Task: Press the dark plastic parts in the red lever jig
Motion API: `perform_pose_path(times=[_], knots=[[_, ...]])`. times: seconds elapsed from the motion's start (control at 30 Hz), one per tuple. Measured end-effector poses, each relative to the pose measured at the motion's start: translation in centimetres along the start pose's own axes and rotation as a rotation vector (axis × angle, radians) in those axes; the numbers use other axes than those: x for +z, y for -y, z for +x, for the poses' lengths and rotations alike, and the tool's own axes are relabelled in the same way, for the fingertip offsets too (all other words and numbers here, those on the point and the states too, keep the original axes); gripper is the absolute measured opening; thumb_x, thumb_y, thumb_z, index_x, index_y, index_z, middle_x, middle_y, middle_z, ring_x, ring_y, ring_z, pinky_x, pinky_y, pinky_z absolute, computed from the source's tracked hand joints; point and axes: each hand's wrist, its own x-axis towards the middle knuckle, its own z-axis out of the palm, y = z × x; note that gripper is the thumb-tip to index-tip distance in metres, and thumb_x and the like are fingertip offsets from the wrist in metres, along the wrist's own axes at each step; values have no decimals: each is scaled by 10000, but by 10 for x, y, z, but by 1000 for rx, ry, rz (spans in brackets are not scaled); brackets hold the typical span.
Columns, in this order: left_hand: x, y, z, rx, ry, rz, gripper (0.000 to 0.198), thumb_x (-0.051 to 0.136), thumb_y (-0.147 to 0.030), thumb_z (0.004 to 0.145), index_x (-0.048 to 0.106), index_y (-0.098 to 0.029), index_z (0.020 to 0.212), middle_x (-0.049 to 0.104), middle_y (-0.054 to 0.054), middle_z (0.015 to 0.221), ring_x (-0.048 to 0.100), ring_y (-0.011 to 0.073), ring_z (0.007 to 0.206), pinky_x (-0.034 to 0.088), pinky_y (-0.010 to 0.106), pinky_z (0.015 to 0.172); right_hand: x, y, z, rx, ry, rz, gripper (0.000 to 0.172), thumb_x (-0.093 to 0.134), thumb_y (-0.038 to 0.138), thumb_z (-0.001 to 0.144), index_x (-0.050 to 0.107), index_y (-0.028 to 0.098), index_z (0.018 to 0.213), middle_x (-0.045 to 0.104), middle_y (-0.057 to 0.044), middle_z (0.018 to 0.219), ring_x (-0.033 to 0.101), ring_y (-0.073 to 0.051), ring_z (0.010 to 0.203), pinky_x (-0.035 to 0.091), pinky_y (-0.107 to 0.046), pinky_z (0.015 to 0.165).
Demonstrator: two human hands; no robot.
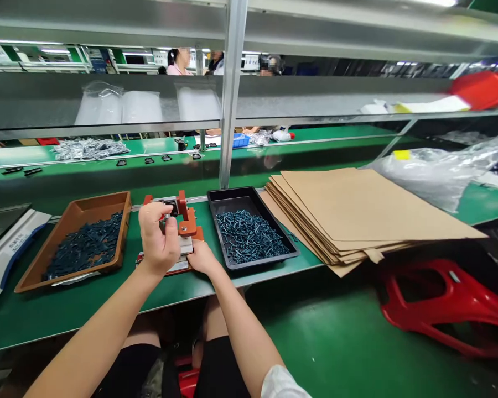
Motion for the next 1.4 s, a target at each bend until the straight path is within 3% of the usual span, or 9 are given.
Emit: perform_pose_path(times=[0.33,0.43,0.53,0.7,0.8,0.93,1.1,1.23,1.4], knots=[[13,58,80,-430,230,-348,358,406,-441,1026,572,-240,1272,649,43,931,648,180,836,523,421,922,1,0,-5,-12,-32,65,258,533,110,862,735,200,995,778,-67,1044,715,-259,1021,540,-368,915],[-7,55,56,-355,208,-227,439,424,-416,1019,470,-267,1430,669,82,1166,635,226,1077,467,449,1040,1,-1,-6,-22,-19,96,256,524,109,853,730,207,967,775,-57,1028,713,-252,1015,538,-375,927],[-39,63,-1,-281,164,24,492,464,-375,993,445,-233,1464,625,111,1317,557,265,1253,398,472,1125,4,-5,-6,-46,-50,199,269,515,140,859,702,202,1043,760,-57,1064,702,-233,1022,534,-374,944],[-68,109,-105,-541,517,216,432,612,-432,860,663,-171,1199,689,155,1222,612,342,1192,459,523,1071,11,-12,-7,-38,-138,319,312,548,155,795,648,175,1091,708,-70,1077,678,-202,966,542,-337,901],[-64,126,-138,-715,544,188,367,525,-447,903,713,-199,1098,728,134,1173,651,321,1143,482,504,1047,9,-12,-8,-52,-146,269,331,562,149,775,660,185,1090,675,-68,1102,651,-206,1008,525,-341,924],[-59,128,-146,-832,425,77,398,510,-534,909,727,-224,1030,751,106,1149,664,303,1134,472,486,1057,4,-11,-10,-149,-153,292,303,540,219,865,660,200,1143,642,-83,1166,612,-221,1098,507,-348,964],[-61,126,-143,-1099,114,-395,649,330,-734,924,619,-163,1032,779,157,1020,712,283,1075,502,463,1009,4,-13,-11,-114,-149,283,296,552,256,883,652,204,1157,646,-84,1144,620,-221,1056,521,-339,934],[-60,126,-145,-1132,108,-503,628,386,-736,909,600,-159,1034,774,173,1042,707,285,1092,494,462,1018,8,-12,-12,-81,-157,290,331,558,252,878,625,198,1197,655,-92,1156,635,-213,1026,533,-324,906],[-59,124,-150,-1051,112,-296,575,338,-685,950,604,-180,1019,764,154,1073,704,268,1061,501,444,995,16,-8,-11,-54,-157,181,319,593,233,849,635,192,1162,690,-91,1110,651,-236,1047,514,-398,974]])
